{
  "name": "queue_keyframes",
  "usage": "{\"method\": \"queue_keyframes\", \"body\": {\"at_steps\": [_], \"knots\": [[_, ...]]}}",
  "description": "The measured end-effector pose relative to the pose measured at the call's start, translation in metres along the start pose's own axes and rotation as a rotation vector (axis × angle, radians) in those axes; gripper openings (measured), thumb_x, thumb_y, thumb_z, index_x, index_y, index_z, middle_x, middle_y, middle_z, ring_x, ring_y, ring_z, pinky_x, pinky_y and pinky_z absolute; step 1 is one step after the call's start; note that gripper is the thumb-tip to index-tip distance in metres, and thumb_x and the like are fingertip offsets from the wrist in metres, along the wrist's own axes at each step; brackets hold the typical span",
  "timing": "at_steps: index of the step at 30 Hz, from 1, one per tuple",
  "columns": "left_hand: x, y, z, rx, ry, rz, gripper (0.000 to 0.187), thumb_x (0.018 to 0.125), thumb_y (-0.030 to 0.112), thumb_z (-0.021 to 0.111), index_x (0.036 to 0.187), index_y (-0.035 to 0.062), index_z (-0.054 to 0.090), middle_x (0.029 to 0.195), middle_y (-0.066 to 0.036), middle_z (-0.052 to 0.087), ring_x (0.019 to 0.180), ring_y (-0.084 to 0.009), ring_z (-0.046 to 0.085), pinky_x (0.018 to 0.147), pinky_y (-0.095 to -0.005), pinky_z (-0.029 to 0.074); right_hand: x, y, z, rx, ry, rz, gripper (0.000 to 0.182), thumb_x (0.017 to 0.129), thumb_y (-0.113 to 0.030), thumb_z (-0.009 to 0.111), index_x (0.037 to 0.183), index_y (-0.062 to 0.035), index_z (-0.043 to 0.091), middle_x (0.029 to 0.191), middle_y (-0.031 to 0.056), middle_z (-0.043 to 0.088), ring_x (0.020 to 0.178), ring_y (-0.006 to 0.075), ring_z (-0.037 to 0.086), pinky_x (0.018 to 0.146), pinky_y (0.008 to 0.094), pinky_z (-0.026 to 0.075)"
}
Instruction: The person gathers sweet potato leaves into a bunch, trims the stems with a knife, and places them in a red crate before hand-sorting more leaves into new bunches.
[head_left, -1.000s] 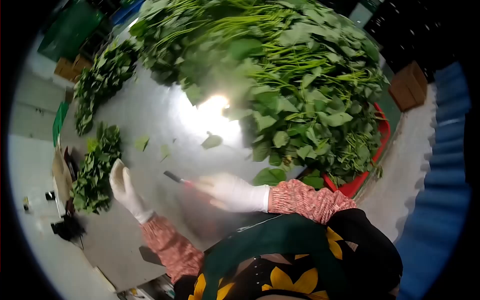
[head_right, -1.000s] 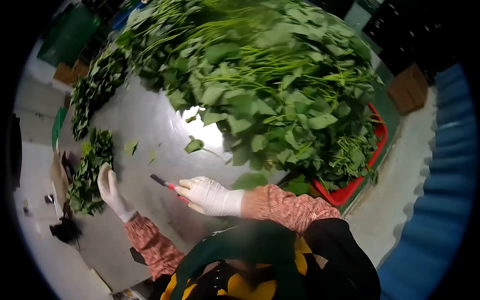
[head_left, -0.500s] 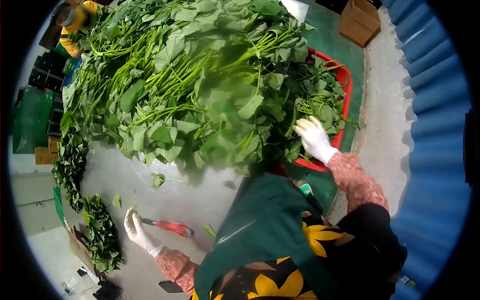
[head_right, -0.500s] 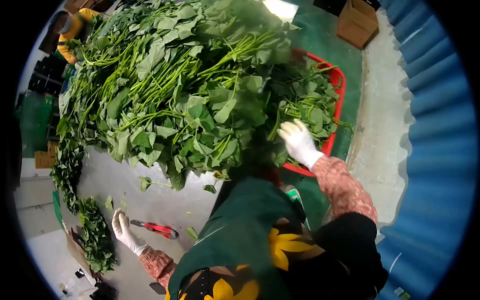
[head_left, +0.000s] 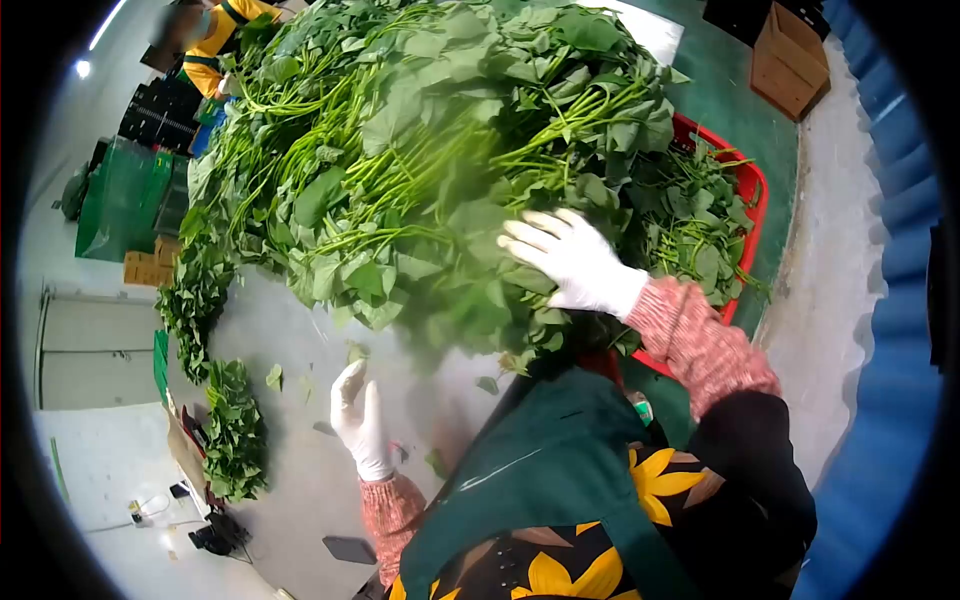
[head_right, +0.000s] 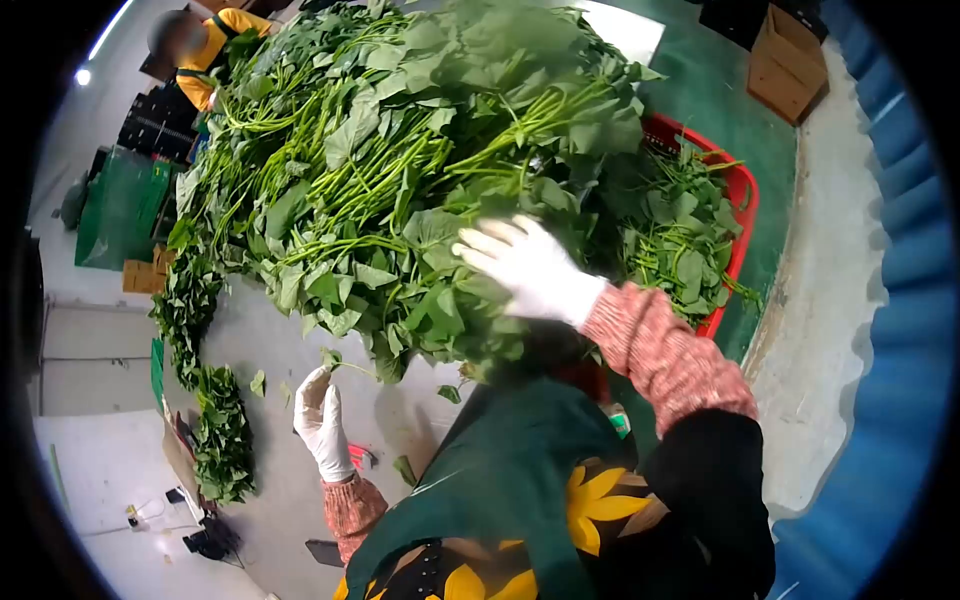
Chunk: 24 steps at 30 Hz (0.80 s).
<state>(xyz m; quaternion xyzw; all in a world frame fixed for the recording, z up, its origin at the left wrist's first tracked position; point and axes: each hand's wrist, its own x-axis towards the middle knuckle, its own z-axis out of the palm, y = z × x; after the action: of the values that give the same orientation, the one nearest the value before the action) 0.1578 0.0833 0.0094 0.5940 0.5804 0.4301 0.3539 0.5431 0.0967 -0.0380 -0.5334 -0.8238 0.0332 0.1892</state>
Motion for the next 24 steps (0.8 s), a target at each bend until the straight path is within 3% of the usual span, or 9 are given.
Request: {"method": "queue_keyframes", "body": {"at_steps": [3, 6, 10, 11, 13, 16, 18, 21, 24], "knots": [[-0.012, -0.027, -0.018, -0.071, 0.030, -0.125, 0.025, 0.092, -0.005, 0.059, 0.117, -0.0016, 0.063, 0.118, -0.009, 0.066, 0.110, -0.0167, 0.061, 0.100, -0.0304, 0.046, -0.045, 0.023, 0.009, -0.242, 0.202, -0.033, 0.042, 0.078, -0.014, 0.068, 0.119, -0.0167, 0.064, 0.138, 0.0015, 0.058, 0.106, 0.0227, 0.062, 0.079, 0.0369, 0.050], [-0.019, -0.046, -0.022, -0.097, 0.038, -0.226, 0.022, 0.094, -0.003, 0.058, 0.115, -0.0019, 0.063, 0.113, -0.008, 0.067, 0.107, -0.0158, 0.062, 0.098, -0.0297, 0.047, -0.096, 0.059, 0.010, -0.279, 0.167, 0.165, 0.028, 0.080, -0.010, 0.061, 0.106, -0.0178, 0.066, 0.119, 0.0058, 0.066, 0.086, 0.0226, 0.064, 0.071, 0.0362, 0.050], [-0.018, -0.032, -0.003, -0.048, -0.006, -0.169, 0.023, 0.092, -0.003, 0.060, 0.115, -0.0017, 0.063, 0.113, -0.007, 0.067, 0.106, -0.0153, 0.062, 0.097, -0.0295, 0.047, -0.154, 0.088, 0.002, -0.515, -0.292, 0.592, 0.085, 0.067, -0.028, 0.084, 0.142, -0.0172, 0.047, 0.138, 0.0178, 0.053, 0.120, 0.0342, 0.056, 0.101, 0.0459, 0.042], [-0.016, -0.031, -0.001, -0.034, -0.019, -0.147, 0.023, 0.092, -0.004, 0.060, 0.115, -0.0017, 0.063, 0.113, -0.008, 0.067, 0.106, -0.0153, 0.062, 0.097, -0.0296, 0.047, -0.159, 0.100, -0.003, -0.453, -0.634, 0.674, 0.084, 0.069, -0.031, 0.082, 0.144, -0.0150, 0.047, 0.121, 0.0164, 0.063, 0.109, 0.0341, 0.062, 0.092, 0.0440, 0.048], [-0.014, -0.029, 0.003, -0.001, -0.048, -0.104, 0.024, 0.091, -0.004, 0.061, 0.115, -0.0018, 0.063, 0.113, -0.008, 0.067, 0.107, -0.0153, 0.062, 0.097, -0.0298, 0.047, -0.151, 0.099, -0.018, -0.275, -0.627, 0.734, 0.069, 0.073, -0.036, 0.078, 0.134, -0.0124, 0.056, 0.102, 0.0137, 0.070, 0.095, 0.0314, 0.067, 0.081, 0.0429, 0.052], [-0.018, -0.028, 0.007, -0.015, -0.068, -0.098, 0.025, 0.091, -0.005, 0.061, 0.115, -0.0021, 0.063, 0.112, -0.008, 0.067, 0.105, -0.0152, 0.062, 0.096, -0.0294, 0.048, -0.097, 0.060, -0.050, -0.055, 0.105, 0.563, 0.029, 0.088, -0.030, 0.067, 0.107, -0.0081, 0.069, 0.079, 0.0096, 0.071, 0.072, 0.0235, 0.069, 0.064, 0.0350, 0.053], [-0.022, -0.028, 0.010, -0.027, -0.078, -0.101, 0.025, 0.091, -0.004, 0.062, 0.115, -0.0020, 0.063, 0.111, -0.008, 0.067, 0.105, -0.0151, 0.062, 0.096, -0.0292, 0.048, -0.055, 0.044, -0.057, 1.043, 0.288, 0.702, 0.032, 0.098, -0.031, 0.061, 0.116, -0.0058, 0.069, 0.098, 0.0053, 0.073, 0.078, 0.0097, 0.066, 0.067, 0.0233, 0.051], [-0.029, -0.025, 0.011, -0.079, -0.072, -0.124, 0.025, 0.090, -0.004, 0.062, 0.115, -0.0019, 0.063, 0.111, -0.008, 0.067, 0.104, -0.0150, 0.062, 0.095, -0.0292, 0.048, 0.007, 0.024, -0.052, 1.686, 0.481, 0.729, 0.052, 0.097, -0.035, 0.061, 0.136, -0.0018, 0.050, 0.130, 0.0129, 0.060, 0.104, 0.0238, 0.066, 0.078, 0.0319, 0.055], [-0.038, -0.015, 0.008, -0.059, -0.054, -0.108, 0.023, 0.092, -0.002, 0.061, 0.115, -0.0017, 0.063, 0.110, -0.007, 0.067, 0.105, -0.0142, 0.062, 0.096, -0.0289, 0.048, 0.068, 0.048, -0.013, 1.818, 0.642, 0.940, 0.036, 0.094, -0.030, 0.068, 0.119, -0.0073, 0.057, 0.115, 0.0066, 0.057, 0.098, 0.0237, 0.066, 0.066, 0.0286, 0.055]]}}
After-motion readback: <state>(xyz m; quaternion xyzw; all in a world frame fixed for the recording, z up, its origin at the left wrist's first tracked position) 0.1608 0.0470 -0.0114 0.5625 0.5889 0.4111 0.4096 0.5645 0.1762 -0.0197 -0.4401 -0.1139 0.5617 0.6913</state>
